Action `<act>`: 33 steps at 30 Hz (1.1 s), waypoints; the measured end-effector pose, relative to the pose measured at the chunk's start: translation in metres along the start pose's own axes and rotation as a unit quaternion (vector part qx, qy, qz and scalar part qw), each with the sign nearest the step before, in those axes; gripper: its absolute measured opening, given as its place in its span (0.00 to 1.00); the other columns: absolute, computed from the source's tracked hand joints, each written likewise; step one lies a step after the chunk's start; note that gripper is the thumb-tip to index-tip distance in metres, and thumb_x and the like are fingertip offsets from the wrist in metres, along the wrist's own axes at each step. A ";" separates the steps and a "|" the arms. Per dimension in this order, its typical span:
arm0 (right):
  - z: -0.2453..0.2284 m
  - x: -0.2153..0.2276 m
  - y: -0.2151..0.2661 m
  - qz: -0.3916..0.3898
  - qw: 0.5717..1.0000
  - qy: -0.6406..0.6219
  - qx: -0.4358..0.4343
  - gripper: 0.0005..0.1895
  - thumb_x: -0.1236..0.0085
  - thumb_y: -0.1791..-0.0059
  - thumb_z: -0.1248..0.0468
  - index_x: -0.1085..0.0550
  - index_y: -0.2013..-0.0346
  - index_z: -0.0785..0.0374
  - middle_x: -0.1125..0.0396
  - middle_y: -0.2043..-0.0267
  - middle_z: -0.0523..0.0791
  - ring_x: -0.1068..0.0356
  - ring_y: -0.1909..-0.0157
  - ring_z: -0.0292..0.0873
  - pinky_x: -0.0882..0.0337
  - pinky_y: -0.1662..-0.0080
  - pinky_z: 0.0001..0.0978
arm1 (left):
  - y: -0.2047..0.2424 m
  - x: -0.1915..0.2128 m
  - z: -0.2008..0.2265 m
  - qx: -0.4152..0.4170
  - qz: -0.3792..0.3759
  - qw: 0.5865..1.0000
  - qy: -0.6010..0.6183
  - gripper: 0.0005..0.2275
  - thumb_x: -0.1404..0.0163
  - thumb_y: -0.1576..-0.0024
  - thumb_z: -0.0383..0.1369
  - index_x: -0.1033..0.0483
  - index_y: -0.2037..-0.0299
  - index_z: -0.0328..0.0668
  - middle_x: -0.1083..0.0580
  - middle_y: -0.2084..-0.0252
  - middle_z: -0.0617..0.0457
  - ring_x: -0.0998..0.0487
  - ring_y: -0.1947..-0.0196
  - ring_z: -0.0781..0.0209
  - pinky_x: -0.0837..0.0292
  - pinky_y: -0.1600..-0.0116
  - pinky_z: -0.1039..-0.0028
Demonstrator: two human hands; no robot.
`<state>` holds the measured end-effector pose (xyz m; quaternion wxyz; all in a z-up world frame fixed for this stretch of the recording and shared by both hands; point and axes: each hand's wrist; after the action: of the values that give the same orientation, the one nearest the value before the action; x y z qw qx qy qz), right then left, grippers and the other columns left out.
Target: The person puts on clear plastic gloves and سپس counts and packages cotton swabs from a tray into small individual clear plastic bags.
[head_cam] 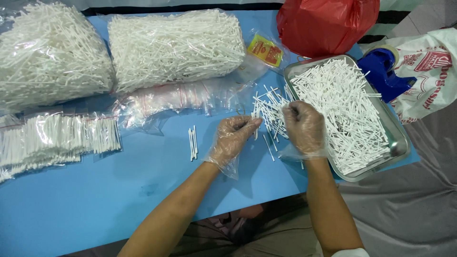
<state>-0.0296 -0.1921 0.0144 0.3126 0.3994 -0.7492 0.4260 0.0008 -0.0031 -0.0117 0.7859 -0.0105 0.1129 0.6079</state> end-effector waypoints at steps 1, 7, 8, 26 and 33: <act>-0.007 0.008 0.001 0.009 0.999 -0.051 -0.003 0.07 0.37 0.50 0.62 0.20 0.61 0.63 0.26 0.67 0.55 0.24 0.61 0.60 0.24 0.63 0.52 | 0.000 0.000 0.000 0.004 -0.001 1.000 0.005 0.09 0.37 0.45 0.38 0.15 0.66 0.41 0.25 0.78 0.53 0.29 0.70 0.70 0.29 0.64 0.79; -0.026 0.026 0.015 0.025 0.929 -0.365 -0.048 0.04 0.41 0.46 0.69 0.25 0.59 0.69 0.27 0.65 0.56 0.28 0.68 0.44 0.28 0.66 0.31 | 0.000 -0.001 0.000 0.013 -0.002 1.000 0.020 0.10 0.35 0.47 0.38 0.15 0.65 0.40 0.22 0.74 0.50 0.25 0.69 0.68 0.24 0.61 0.78; -0.033 0.028 0.020 0.020 0.892 -0.442 -0.091 0.04 0.42 0.45 0.67 0.26 0.58 0.65 0.27 0.64 0.53 0.30 0.68 0.39 0.29 0.66 0.24 | 0.000 -0.003 0.001 0.016 0.004 1.000 0.026 0.10 0.35 0.48 0.38 0.15 0.64 0.39 0.21 0.74 0.48 0.23 0.70 0.67 0.23 0.60 0.78; -0.069 0.001 0.050 -0.008 0.935 -0.354 -0.001 0.06 0.40 0.48 0.70 0.21 0.69 0.68 0.27 0.74 0.54 0.28 0.69 0.42 0.27 0.69 0.36 | 0.008 -0.003 0.012 -0.073 0.021 0.994 0.082 0.07 0.35 0.47 0.33 0.16 0.69 0.38 0.21 0.71 0.48 0.23 0.65 0.67 0.23 0.58 0.72; -0.064 0.010 0.044 -0.092 0.946 -0.310 -0.014 0.10 0.40 0.48 0.66 0.20 0.73 0.65 0.29 0.75 0.51 0.29 0.70 0.42 0.31 0.69 0.34 | 0.009 -0.005 0.014 -0.063 0.001 0.994 0.094 0.06 0.36 0.46 0.33 0.16 0.70 0.40 0.22 0.72 0.50 0.24 0.67 0.67 0.25 0.60 0.76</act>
<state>-0.0641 -0.1245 0.0335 0.1088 0.5747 -0.7749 0.2397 -0.0065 -0.0031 0.0038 0.7689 -0.1167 0.1481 0.6109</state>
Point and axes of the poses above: each hand's wrist, its own y-axis away from the middle knuckle, its own x-axis out of the back of the hand, z = x × y
